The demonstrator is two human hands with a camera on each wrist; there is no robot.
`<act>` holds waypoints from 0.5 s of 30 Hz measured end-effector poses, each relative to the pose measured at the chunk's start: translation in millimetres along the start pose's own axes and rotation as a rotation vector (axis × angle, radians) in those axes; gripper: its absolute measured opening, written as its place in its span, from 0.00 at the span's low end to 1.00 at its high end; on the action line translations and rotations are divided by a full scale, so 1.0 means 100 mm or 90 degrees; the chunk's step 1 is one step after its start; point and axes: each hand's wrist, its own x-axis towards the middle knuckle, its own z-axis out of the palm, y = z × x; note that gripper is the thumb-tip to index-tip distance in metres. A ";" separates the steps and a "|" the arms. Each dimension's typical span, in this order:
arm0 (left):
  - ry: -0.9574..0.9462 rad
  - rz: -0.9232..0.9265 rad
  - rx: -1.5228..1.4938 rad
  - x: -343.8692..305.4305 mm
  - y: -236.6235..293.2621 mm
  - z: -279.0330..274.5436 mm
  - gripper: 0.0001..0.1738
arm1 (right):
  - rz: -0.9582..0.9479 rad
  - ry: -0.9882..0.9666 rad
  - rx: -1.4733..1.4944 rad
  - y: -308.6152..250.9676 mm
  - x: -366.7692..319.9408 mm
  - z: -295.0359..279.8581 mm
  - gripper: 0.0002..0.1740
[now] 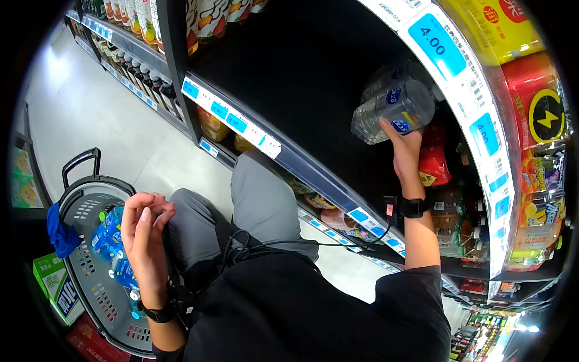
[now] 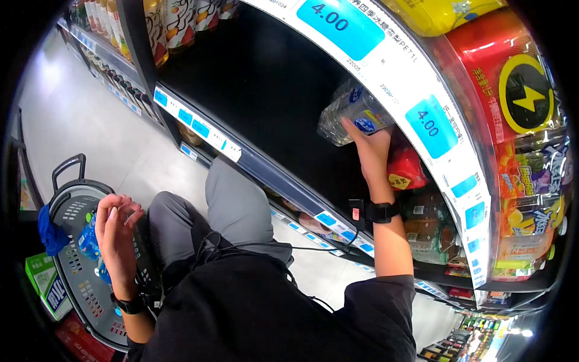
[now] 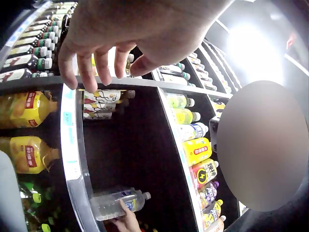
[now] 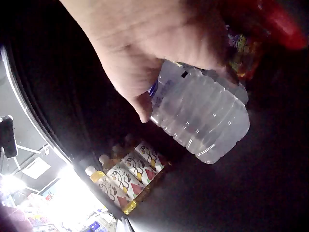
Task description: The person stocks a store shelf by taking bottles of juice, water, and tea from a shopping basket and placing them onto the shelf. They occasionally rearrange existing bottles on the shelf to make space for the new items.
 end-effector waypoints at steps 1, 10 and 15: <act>0.001 -0.001 0.000 0.01 0.00 0.00 0.12 | 0.055 -0.010 0.017 -0.02 0.01 0.03 0.38; 0.066 0.041 -0.001 0.10 0.09 -0.15 0.13 | -0.057 0.031 0.022 0.13 0.06 0.17 0.38; 0.066 0.123 -0.022 0.09 0.27 -0.36 0.14 | -0.078 0.081 0.009 0.20 0.11 0.22 0.44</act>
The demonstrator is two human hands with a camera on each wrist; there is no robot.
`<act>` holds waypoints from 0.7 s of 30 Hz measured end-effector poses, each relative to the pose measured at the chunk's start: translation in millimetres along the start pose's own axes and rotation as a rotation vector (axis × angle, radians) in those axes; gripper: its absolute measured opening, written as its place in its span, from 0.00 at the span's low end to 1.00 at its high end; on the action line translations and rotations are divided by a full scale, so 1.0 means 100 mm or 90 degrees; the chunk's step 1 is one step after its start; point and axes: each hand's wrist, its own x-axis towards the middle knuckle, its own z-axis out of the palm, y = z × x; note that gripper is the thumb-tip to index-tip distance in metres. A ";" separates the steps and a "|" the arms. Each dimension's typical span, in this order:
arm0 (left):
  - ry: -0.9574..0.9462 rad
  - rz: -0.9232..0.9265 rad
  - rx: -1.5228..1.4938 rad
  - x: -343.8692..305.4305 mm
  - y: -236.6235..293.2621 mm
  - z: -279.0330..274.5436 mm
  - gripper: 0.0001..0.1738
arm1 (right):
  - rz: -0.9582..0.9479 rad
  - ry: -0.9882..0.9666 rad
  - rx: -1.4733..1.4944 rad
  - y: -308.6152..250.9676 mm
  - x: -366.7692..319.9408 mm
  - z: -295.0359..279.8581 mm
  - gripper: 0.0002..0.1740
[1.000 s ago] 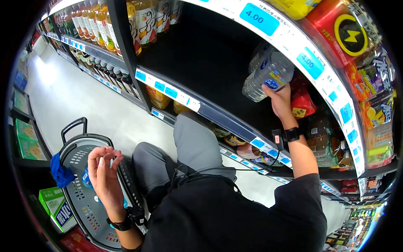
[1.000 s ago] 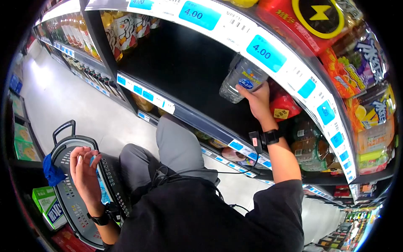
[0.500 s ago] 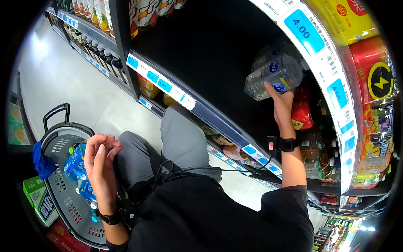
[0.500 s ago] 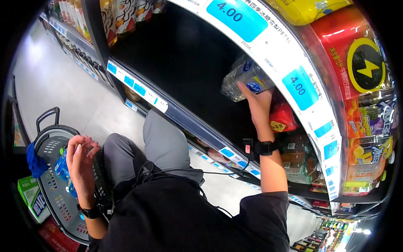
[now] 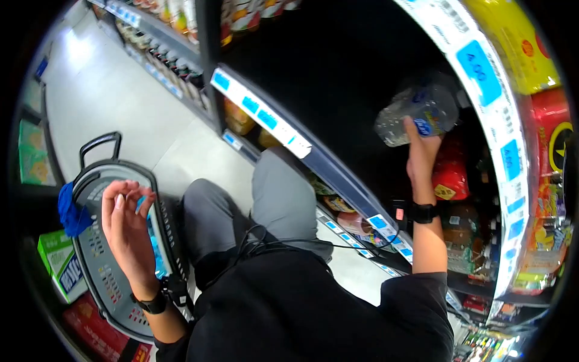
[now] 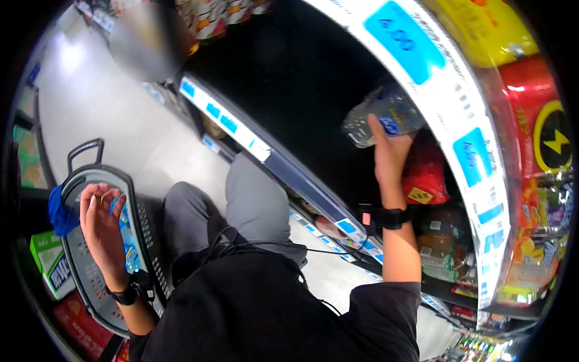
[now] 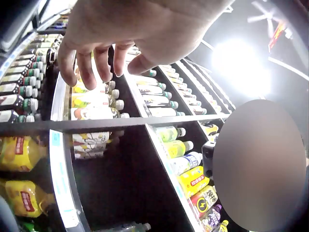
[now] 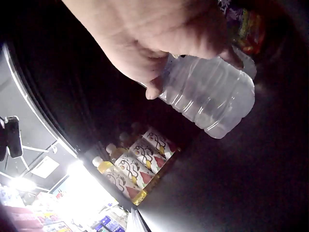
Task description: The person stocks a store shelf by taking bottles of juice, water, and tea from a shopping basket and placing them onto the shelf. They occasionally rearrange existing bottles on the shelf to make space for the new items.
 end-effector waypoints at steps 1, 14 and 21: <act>0.035 0.007 0.003 -0.01 0.04 -0.05 0.14 | 0.029 -0.009 -0.011 0.03 0.02 -0.05 0.41; 0.380 0.087 0.225 -0.53 0.80 -1.76 0.16 | 0.099 -0.026 -0.056 -0.33 -0.58 -0.44 0.40; 0.530 -0.237 0.341 -0.70 -0.17 -2.56 0.30 | -0.040 -0.122 -0.325 -0.47 -1.23 -0.26 0.20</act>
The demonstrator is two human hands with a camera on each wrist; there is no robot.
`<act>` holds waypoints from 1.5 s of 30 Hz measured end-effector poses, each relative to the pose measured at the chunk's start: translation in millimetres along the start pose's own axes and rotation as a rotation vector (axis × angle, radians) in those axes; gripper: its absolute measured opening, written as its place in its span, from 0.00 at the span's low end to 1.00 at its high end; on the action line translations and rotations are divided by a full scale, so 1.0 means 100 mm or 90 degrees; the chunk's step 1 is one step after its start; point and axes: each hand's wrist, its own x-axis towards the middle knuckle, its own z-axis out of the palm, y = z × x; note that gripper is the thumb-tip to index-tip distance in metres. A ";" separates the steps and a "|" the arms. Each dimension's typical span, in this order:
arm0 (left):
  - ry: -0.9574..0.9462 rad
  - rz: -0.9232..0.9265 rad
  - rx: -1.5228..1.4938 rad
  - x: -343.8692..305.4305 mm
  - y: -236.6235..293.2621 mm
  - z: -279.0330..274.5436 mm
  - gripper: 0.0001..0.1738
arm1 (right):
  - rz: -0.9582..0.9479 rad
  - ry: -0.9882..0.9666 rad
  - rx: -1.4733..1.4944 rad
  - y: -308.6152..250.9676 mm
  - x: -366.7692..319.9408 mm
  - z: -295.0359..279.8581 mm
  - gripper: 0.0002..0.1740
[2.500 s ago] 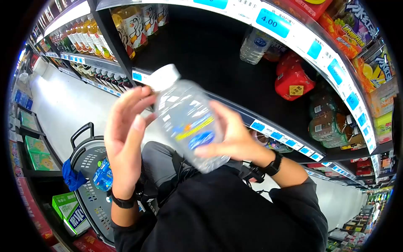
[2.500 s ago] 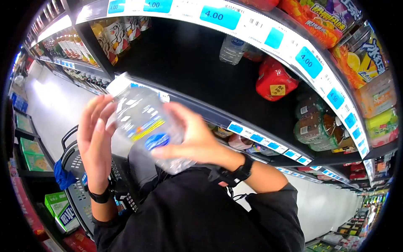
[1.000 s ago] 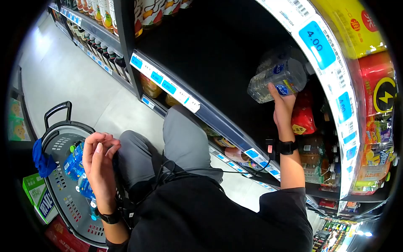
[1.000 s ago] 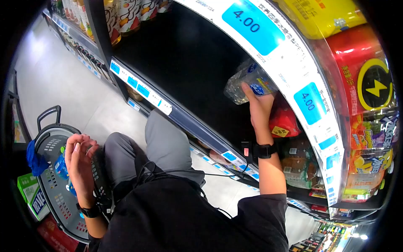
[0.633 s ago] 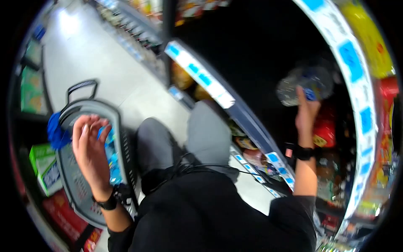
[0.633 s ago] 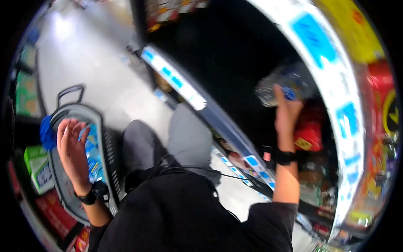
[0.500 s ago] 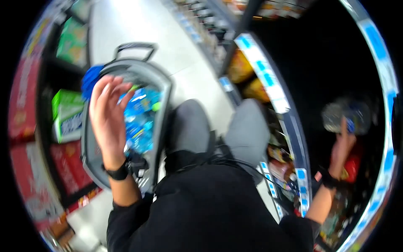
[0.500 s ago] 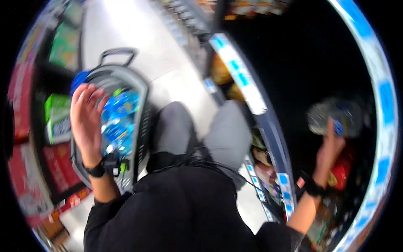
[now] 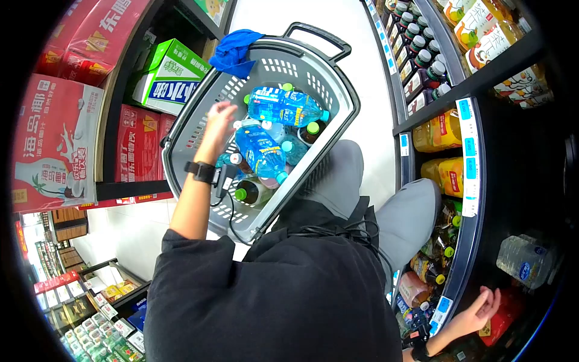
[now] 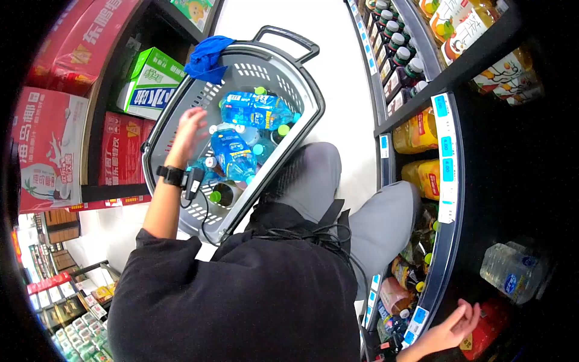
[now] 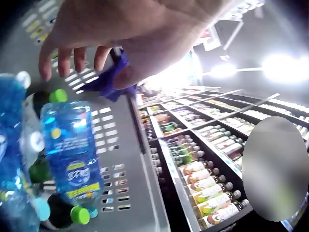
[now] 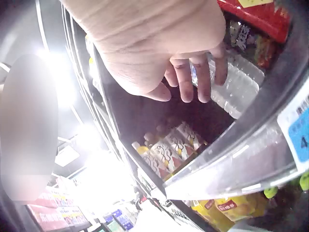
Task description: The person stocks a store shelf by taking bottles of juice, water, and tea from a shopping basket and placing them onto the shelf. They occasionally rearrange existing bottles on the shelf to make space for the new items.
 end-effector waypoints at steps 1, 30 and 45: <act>0.007 -0.055 -0.008 0.08 -0.21 0.03 0.35 | 0.004 0.007 0.043 0.00 -0.08 0.08 0.18; -0.214 -0.634 -0.305 -0.17 -0.80 0.49 0.29 | 0.007 -0.017 0.102 -0.03 -0.49 0.43 0.13; -0.224 -0.224 -0.552 -1.55 0.75 0.02 0.25 | -0.065 -0.053 0.287 -0.32 -0.43 0.64 0.08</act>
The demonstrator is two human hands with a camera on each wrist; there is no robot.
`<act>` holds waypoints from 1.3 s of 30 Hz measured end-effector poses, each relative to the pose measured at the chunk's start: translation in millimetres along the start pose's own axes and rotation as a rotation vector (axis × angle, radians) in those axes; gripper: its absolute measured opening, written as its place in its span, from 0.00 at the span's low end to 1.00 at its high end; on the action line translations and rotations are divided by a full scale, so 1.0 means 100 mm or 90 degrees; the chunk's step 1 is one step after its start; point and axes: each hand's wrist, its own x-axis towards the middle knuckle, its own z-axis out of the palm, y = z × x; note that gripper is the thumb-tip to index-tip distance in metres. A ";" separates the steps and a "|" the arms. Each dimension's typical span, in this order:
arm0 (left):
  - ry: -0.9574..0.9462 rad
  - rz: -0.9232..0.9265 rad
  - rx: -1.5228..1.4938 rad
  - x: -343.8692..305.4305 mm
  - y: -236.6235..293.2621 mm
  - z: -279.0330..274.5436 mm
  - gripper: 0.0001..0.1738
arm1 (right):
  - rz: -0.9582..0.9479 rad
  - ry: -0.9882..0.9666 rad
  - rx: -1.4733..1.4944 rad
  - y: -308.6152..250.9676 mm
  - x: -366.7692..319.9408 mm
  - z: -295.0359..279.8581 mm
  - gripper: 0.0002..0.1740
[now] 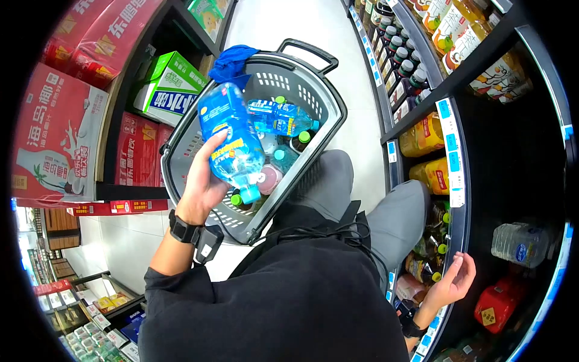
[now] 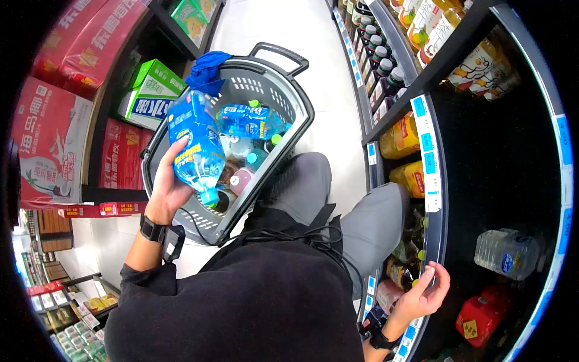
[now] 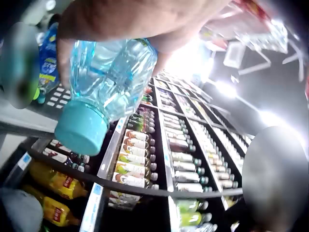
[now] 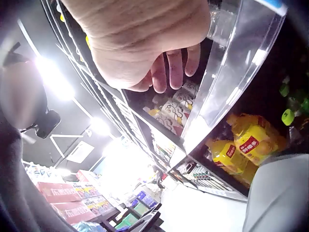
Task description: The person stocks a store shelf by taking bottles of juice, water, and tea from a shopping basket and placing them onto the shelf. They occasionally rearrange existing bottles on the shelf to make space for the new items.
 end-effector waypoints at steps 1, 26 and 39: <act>-0.046 0.057 0.094 -0.04 -0.02 0.00 0.25 | -0.018 -0.018 -0.012 -0.04 0.02 0.05 0.07; -0.556 1.075 0.970 -0.31 -1.51 0.94 0.21 | -0.527 -0.311 -0.440 -0.96 -0.09 0.61 0.32; -0.396 0.964 0.715 0.02 -0.49 0.78 0.12 | -0.276 0.165 -0.319 -0.31 0.04 -0.15 0.48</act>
